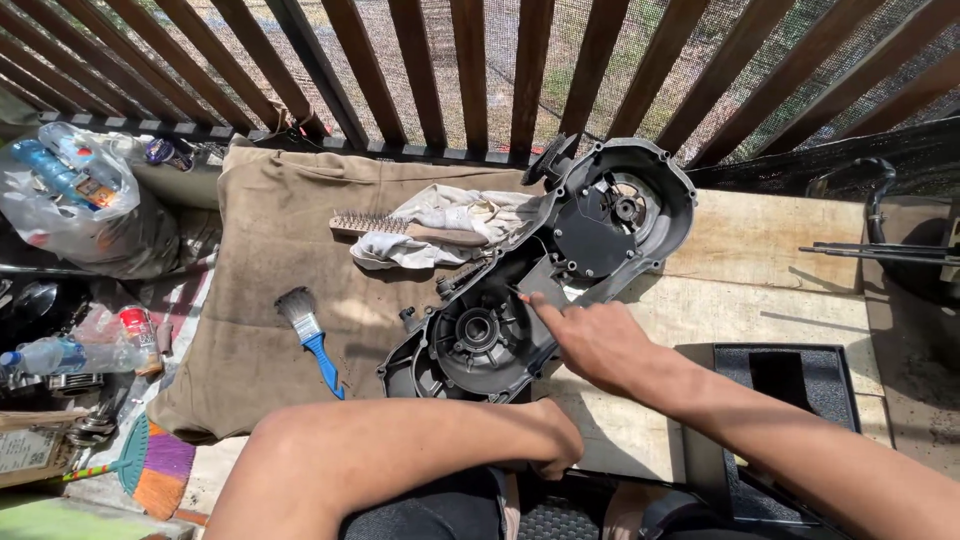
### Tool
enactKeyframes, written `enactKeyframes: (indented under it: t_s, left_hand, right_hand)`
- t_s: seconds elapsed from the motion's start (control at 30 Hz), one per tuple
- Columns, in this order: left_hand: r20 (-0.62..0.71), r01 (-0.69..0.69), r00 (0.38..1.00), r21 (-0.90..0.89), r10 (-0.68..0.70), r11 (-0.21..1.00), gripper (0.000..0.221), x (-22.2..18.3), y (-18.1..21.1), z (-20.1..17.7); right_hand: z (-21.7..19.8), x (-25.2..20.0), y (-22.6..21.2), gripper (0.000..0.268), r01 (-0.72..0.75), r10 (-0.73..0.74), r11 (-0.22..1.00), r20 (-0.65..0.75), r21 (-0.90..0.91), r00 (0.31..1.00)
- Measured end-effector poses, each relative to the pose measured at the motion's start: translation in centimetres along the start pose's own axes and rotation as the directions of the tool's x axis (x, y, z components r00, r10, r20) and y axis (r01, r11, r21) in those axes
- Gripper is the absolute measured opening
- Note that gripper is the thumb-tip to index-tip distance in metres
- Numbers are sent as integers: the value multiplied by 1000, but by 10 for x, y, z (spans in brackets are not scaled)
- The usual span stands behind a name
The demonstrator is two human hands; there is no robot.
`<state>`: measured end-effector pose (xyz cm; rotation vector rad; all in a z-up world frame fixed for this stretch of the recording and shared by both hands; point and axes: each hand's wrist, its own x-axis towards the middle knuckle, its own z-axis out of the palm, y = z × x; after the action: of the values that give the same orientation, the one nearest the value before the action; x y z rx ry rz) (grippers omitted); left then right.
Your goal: Cleaning grease and dirt from a motorcycle transmission cover using a brush, rag, and a knife for scraping.
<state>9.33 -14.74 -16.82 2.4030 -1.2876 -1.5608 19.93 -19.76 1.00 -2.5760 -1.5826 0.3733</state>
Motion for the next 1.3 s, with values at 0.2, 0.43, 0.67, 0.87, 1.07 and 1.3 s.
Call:
enactKeyframes:
  t_s: [0.2, 0.43, 0.67, 0.87, 1.07, 1.3]
  left_hand:
    - [41, -4, 999, -79, 7, 997, 29, 25, -15, 13]
    - [-81, -75, 994, -58, 70, 996, 33, 25, -20, 23]
    - [-30, 1, 1000, -40, -2, 999, 32, -2, -15, 7]
    - [-27, 9, 1000, -29, -10, 1000, 33, 2, -14, 7]
    - [-20, 8, 1000, -28, -8, 1000, 33, 4, -14, 10]
    - [-8, 21, 1000, -52, -21, 998, 33, 1, -9, 5]
  right_hand:
    - [1, 3, -5, 64, 26, -34, 992, -65, -120, 997]
    - [6, 5, -3, 54, 20, -23, 993, -29, -116, 999]
    - [-20, 4, -19, 59, -22, 32, 995, 91, -101, 995]
    - [-2, 5, -6, 65, -15, 19, 997, 65, -70, 998]
    - [10, 3, 1, 70, -11, 14, 999, 68, -40, 998]
    - [6, 2, 0, 63, 10, -10, 999, -7, 49, 1000]
